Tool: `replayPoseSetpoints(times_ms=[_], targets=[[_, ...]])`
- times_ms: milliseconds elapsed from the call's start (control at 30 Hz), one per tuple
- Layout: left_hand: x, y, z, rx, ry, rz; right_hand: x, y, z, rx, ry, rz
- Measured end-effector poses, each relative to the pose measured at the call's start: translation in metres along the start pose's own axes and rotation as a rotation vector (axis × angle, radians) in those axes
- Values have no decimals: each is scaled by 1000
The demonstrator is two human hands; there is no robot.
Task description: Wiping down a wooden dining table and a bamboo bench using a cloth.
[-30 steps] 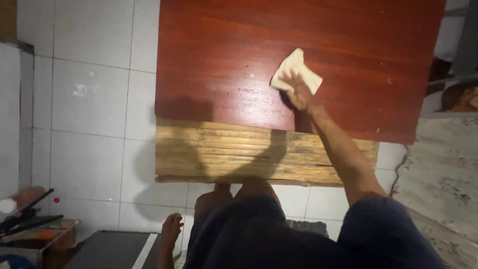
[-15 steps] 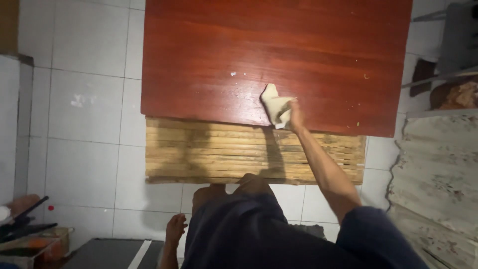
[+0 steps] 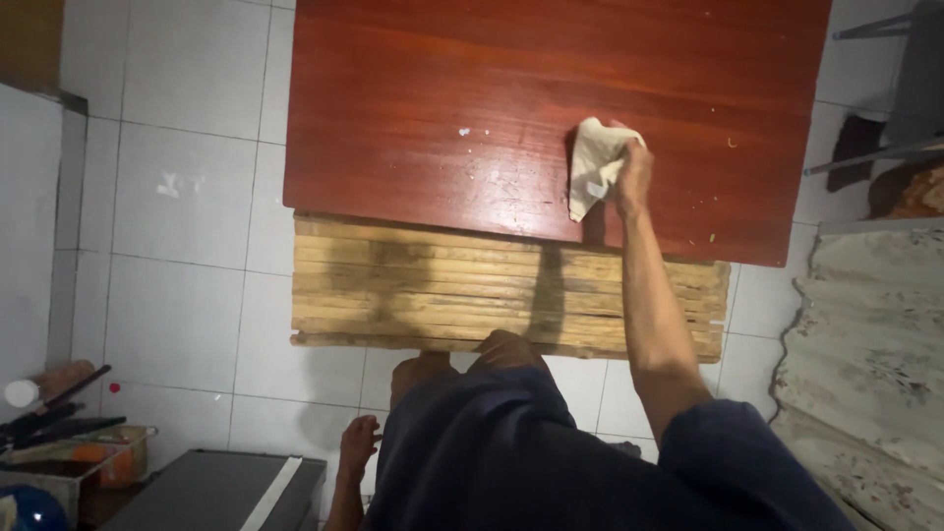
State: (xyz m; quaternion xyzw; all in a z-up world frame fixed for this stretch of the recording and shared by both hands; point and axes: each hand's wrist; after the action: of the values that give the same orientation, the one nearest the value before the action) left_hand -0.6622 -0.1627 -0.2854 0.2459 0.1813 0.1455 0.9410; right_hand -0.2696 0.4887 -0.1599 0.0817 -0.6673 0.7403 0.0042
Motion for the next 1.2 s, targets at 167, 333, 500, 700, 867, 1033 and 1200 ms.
replayPoseSetpoints(times_ms=[167, 333, 500, 700, 867, 1033, 1200], targets=[[6, 3, -16, 98, -2, -46, 35, -13, 3, 170, 33, -78], [43, 52, -65, 692, 124, -517, -32, -5, 35, 269, 184, 338], [143, 266, -42, 1063, 22, -123, -92, -37, 115, 221, 256, 467], [258, 436, -71, 1519, 262, -472, -119, -101, 217, 231, 461, -7], [304, 492, -81, 1200, 199, -612, -203, -80, 291, 73, 485, -237], [319, 494, -88, 1257, 297, -550, -240, -92, 343, 83, 624, -246], [322, 482, -97, 1305, 291, -622, -248, -99, 370, 74, 670, -272]])
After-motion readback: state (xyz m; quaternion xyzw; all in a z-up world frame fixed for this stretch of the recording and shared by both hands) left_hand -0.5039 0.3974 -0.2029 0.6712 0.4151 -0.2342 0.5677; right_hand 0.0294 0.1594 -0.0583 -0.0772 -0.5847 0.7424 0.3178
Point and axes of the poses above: each hand's wrist, its own z-axis away from the middle knuckle, its own x-axis out of the palm, y = z × x, and after that the axes turned 5 degrees about x, right-handed
